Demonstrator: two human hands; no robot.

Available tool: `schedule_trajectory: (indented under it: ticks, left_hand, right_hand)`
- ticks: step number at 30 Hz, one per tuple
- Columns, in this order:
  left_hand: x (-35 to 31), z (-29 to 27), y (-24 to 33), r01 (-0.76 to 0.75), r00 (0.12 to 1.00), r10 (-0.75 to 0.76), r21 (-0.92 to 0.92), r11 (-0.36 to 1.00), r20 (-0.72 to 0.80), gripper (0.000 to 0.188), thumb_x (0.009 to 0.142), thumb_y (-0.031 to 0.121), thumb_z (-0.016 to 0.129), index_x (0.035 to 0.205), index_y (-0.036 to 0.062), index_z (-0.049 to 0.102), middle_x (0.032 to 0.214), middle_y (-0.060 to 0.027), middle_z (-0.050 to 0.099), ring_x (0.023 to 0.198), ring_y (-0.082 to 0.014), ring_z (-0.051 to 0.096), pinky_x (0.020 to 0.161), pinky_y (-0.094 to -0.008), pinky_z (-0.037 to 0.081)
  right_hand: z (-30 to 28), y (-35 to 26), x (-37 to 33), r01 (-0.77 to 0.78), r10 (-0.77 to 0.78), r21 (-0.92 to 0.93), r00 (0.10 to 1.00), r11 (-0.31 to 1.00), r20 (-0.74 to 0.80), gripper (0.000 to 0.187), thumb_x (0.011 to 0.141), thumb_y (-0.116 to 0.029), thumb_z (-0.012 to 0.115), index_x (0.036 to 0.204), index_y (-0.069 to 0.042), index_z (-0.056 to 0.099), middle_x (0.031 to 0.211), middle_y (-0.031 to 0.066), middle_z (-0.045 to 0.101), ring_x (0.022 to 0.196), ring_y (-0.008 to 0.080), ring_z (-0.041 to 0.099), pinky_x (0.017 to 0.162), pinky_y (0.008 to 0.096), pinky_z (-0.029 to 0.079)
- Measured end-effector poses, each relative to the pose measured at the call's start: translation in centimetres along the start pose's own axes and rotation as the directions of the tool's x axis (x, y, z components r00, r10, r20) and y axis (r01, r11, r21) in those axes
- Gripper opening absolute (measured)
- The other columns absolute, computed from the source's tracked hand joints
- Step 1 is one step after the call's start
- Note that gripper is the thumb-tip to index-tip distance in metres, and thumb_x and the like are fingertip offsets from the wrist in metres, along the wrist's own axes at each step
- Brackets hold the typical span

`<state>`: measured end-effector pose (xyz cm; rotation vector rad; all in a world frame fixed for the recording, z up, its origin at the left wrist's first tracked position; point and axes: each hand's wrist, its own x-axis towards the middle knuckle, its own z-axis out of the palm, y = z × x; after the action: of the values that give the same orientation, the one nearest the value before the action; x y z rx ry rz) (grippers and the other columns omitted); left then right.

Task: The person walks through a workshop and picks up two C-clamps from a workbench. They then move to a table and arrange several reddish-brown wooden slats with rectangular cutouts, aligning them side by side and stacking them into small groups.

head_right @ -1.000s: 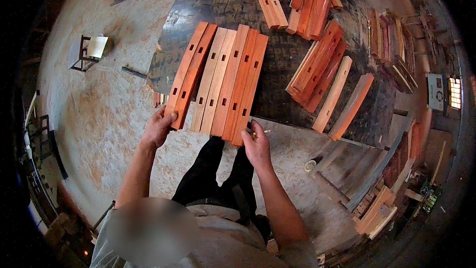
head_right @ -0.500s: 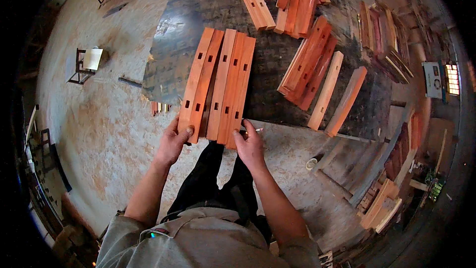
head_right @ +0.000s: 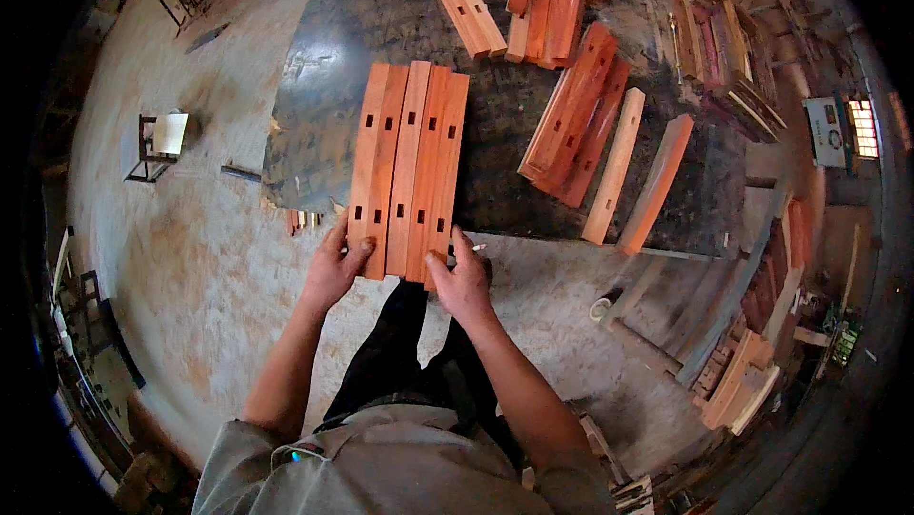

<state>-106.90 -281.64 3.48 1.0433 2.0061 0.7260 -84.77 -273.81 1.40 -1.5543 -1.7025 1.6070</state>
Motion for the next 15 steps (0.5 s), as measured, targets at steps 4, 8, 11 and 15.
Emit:
schedule_trajectory:
  ticks: [4,8,11,15]
  left_hand:
    - [0.6,0.9,0.0,0.003,1.000,0.004,-0.343,0.939,0.021,0.065,0.099,0.024,0.062,0.153,0.0038,0.033,0.134,-0.0202,0.057,0.120,-0.0242,0.059,0.097,-0.0369,0.049]
    - [1.3,1.9,-0.3,0.143,0.989,-0.118,-0.380,0.914,0.089,0.069,0.098,0.026,0.064,0.154,0.0019,0.031,0.127,-0.0156,0.063,0.112,-0.0195,0.061,0.092,-0.0332,0.051]
    - [1.7,2.0,-1.2,0.299,0.951,-0.248,-0.348,0.889,0.183,0.062,0.099,0.026,0.063,0.149,-0.0001,0.039,0.116,-0.0114,0.067,0.097,-0.0156,0.063,0.082,-0.0308,0.053]
    - [1.5,1.0,-0.6,0.365,0.923,-0.311,-0.264,0.893,0.226,0.056,0.101,0.028,0.060,0.146,0.0000,0.042,0.114,-0.0084,0.065,0.092,-0.0095,0.059,0.075,-0.0234,0.049]
  right_hand:
    - [0.2,0.3,0.1,0.049,-0.049,-0.046,0.999,0.998,-0.006,0.061,0.092,-0.019,0.066,0.142,0.005,0.042,0.136,0.0257,0.056,0.124,0.0365,0.057,0.101,0.0408,0.046]
    - [0.5,0.3,0.0,0.073,-0.073,0.014,0.996,0.997,-0.043,0.058,0.092,-0.018,0.065,0.143,0.001,0.042,0.127,0.0236,0.061,0.118,0.0370,0.061,0.098,0.0409,0.048]
    - [0.4,-0.4,0.0,0.059,-0.054,0.049,0.994,0.997,-0.091,0.055,0.093,-0.018,0.065,0.142,-0.005,0.046,0.117,0.0173,0.067,0.108,0.0256,0.066,0.092,0.0374,0.052]
    - [1.0,1.5,0.9,0.150,-0.146,0.065,0.988,0.987,-0.054,0.054,0.094,-0.020,0.064,0.142,-0.004,0.046,0.123,0.0201,0.063,0.112,0.0311,0.063,0.093,0.0403,0.050]
